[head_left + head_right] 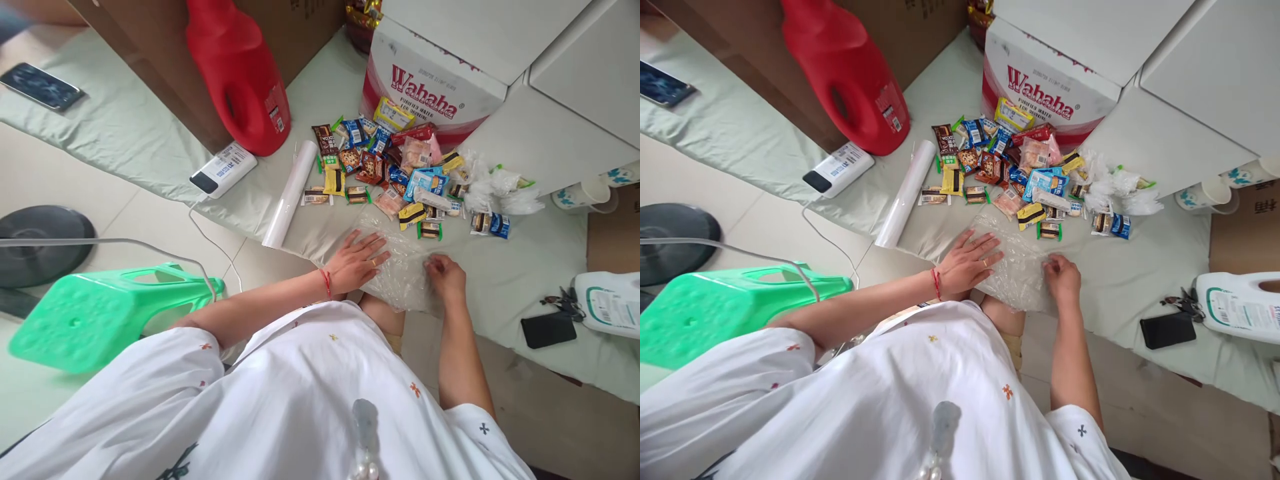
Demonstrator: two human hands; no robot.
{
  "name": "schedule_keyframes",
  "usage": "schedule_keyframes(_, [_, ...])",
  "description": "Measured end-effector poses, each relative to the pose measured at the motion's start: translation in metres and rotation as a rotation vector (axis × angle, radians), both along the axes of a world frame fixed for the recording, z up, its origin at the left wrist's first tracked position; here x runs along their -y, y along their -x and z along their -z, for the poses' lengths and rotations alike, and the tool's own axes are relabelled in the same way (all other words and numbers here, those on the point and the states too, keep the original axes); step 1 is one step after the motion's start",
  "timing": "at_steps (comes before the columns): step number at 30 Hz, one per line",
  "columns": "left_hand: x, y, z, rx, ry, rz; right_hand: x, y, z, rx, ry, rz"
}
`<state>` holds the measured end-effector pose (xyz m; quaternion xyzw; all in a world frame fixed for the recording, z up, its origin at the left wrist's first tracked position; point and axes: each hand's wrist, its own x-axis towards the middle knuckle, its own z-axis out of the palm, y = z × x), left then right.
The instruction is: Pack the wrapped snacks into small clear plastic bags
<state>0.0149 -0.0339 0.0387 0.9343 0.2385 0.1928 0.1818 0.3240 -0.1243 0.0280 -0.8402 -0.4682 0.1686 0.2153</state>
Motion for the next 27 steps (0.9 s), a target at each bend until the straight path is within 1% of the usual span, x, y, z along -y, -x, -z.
schedule_keyframes(2, [-0.001,0.009,0.014,-0.139,0.028,-0.051,-0.002,-0.013,0.003,-0.098,-0.033,0.052])
schedule_keyframes(4, [-0.005,0.017,0.023,-0.225,0.059,-0.103,-0.002,-0.031,0.001,-0.100,-0.075,0.132])
schedule_keyframes(7, [-0.011,0.023,0.026,-0.279,0.081,-0.110,-0.007,-0.056,-0.007,0.000,-0.033,0.189])
schedule_keyframes(9, [-0.013,0.023,0.023,-0.290,0.082,-0.093,-0.020,-0.068,-0.016,0.113,-0.039,0.170])
schedule_keyframes(12, [-0.014,0.021,0.021,-0.291,0.068,-0.084,-0.055,-0.071,-0.031,0.251,-0.101,0.058])
schedule_keyframes(15, [-0.014,0.022,0.022,-0.284,0.049,-0.087,-0.103,-0.059,-0.042,0.289,-0.091,-0.078])
schedule_keyframes(18, [-0.014,0.023,0.023,-0.284,0.040,-0.068,-0.145,-0.041,-0.046,0.353,0.011,-0.281])
schedule_keyframes(20, [-0.015,0.023,0.023,-0.286,0.042,-0.058,-0.164,-0.032,-0.047,0.406,0.115,-0.399])
schedule_keyframes(21, [-0.015,0.024,0.023,-0.285,0.045,-0.056,-0.171,-0.030,-0.048,0.430,0.158,-0.419])
schedule_keyframes(22, [-0.015,0.024,0.024,-0.282,0.047,-0.056,-0.175,-0.031,-0.049,0.447,0.186,-0.405])
schedule_keyframes(24, [-0.015,0.023,0.024,-0.273,0.053,-0.057,-0.180,-0.039,-0.052,0.430,0.178,-0.298])
schedule_keyframes(27, [-0.015,0.024,0.026,-0.265,0.058,-0.056,-0.181,-0.060,-0.055,0.274,0.016,-0.093])
